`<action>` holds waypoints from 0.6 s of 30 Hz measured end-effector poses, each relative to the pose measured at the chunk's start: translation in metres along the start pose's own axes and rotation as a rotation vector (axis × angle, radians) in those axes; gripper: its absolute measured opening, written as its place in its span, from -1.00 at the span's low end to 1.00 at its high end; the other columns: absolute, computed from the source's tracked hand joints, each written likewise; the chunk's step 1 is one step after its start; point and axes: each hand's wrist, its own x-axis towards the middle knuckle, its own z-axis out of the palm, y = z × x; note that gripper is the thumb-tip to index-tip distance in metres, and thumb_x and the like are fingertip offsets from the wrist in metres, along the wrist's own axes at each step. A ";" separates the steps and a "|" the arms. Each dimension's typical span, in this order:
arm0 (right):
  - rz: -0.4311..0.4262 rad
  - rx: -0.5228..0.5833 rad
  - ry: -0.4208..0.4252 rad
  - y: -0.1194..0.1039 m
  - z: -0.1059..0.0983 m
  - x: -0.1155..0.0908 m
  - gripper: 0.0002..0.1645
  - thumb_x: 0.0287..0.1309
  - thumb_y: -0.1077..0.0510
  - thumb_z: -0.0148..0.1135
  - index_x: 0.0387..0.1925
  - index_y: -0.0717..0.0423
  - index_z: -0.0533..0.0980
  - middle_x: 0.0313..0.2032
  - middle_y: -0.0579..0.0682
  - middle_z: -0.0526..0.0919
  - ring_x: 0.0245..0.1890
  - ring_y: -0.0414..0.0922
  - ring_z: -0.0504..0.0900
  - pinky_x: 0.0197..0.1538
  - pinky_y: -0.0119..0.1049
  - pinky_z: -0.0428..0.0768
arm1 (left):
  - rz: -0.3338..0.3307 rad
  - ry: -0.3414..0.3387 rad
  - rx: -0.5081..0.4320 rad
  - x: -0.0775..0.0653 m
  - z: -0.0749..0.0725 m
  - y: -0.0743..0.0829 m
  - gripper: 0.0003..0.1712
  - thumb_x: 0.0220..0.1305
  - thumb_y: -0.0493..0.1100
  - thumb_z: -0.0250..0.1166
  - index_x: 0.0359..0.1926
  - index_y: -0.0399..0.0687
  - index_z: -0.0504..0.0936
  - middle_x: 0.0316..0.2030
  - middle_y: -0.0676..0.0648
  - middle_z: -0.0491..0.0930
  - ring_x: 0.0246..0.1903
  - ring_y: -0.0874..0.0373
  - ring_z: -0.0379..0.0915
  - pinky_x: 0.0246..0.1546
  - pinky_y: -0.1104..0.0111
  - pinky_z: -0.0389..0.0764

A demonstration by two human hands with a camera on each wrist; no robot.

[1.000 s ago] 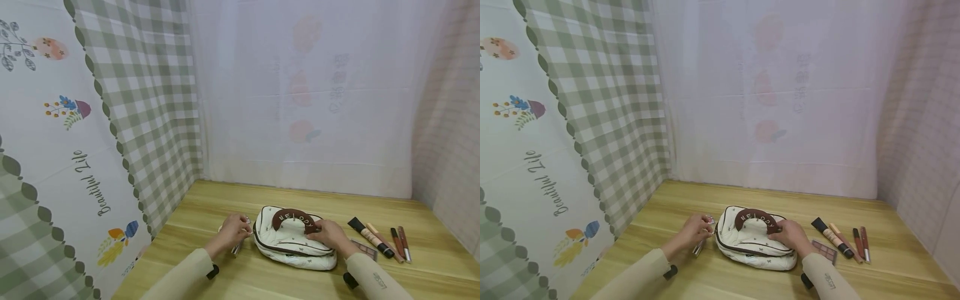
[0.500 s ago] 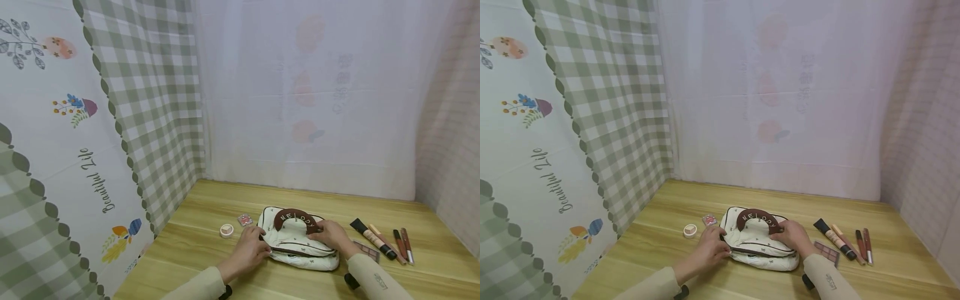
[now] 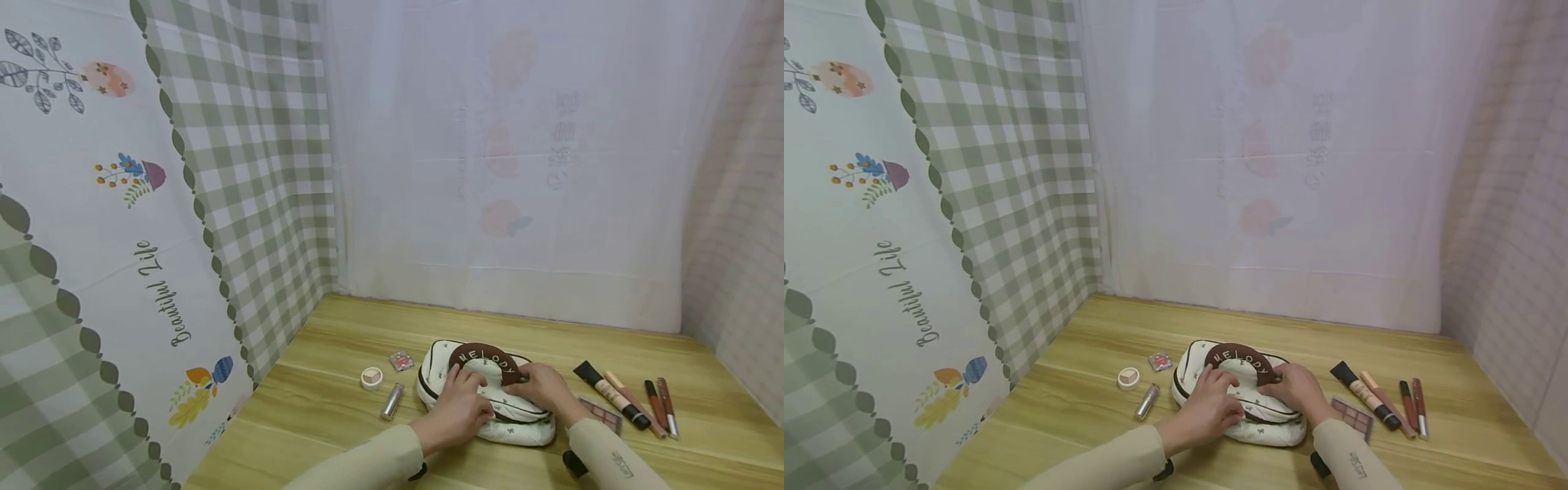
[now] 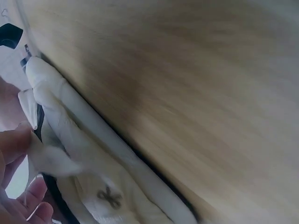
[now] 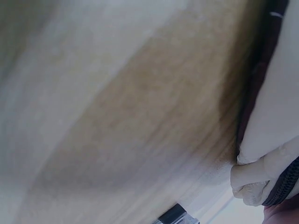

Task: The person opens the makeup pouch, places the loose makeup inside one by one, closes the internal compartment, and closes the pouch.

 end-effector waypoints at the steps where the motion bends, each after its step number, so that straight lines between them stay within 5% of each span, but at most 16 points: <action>1: -0.005 -0.003 -0.002 0.000 0.000 0.000 -0.55 0.04 -0.06 0.50 -0.12 0.16 0.69 -0.17 0.10 0.72 -0.13 0.15 0.64 -0.08 0.11 0.57 | -0.001 -0.003 0.010 0.003 0.001 0.001 -0.94 0.23 0.09 0.38 -0.36 0.43 0.78 0.02 0.10 0.49 0.15 0.16 0.30 0.27 -0.05 0.29; 10: -0.011 -0.013 0.001 -0.002 0.000 0.000 -0.67 0.03 -0.06 0.50 -0.25 0.06 0.70 -0.30 -0.05 0.71 -0.27 -0.02 0.64 -0.16 0.02 0.57 | -0.097 -0.106 -0.123 0.001 -0.002 -0.005 -0.68 0.29 0.37 0.20 -0.32 0.44 0.76 0.12 0.10 0.51 0.22 0.17 0.28 0.31 -0.07 0.22; 14: -0.015 -0.017 0.004 -0.003 0.000 0.000 -0.71 0.03 -0.07 0.50 -0.31 0.02 0.69 -0.35 -0.10 0.69 -0.32 -0.06 0.62 -0.18 0.01 0.57 | -0.153 -0.084 -0.179 0.000 -0.010 -0.019 -0.62 0.27 0.39 0.20 -0.31 0.34 0.76 0.07 0.08 0.54 0.16 0.18 0.36 0.28 0.12 0.30; 18: -0.005 -0.014 -0.005 -0.003 -0.001 0.000 -0.71 0.04 -0.06 0.50 -0.30 0.02 0.69 -0.33 -0.09 0.69 -0.30 -0.04 0.63 -0.16 0.04 0.58 | -0.230 -0.024 -0.287 0.002 -0.014 -0.041 -0.66 0.22 0.27 0.35 -0.28 0.15 0.72 -0.07 0.09 0.56 -0.02 0.21 0.44 0.02 0.34 0.47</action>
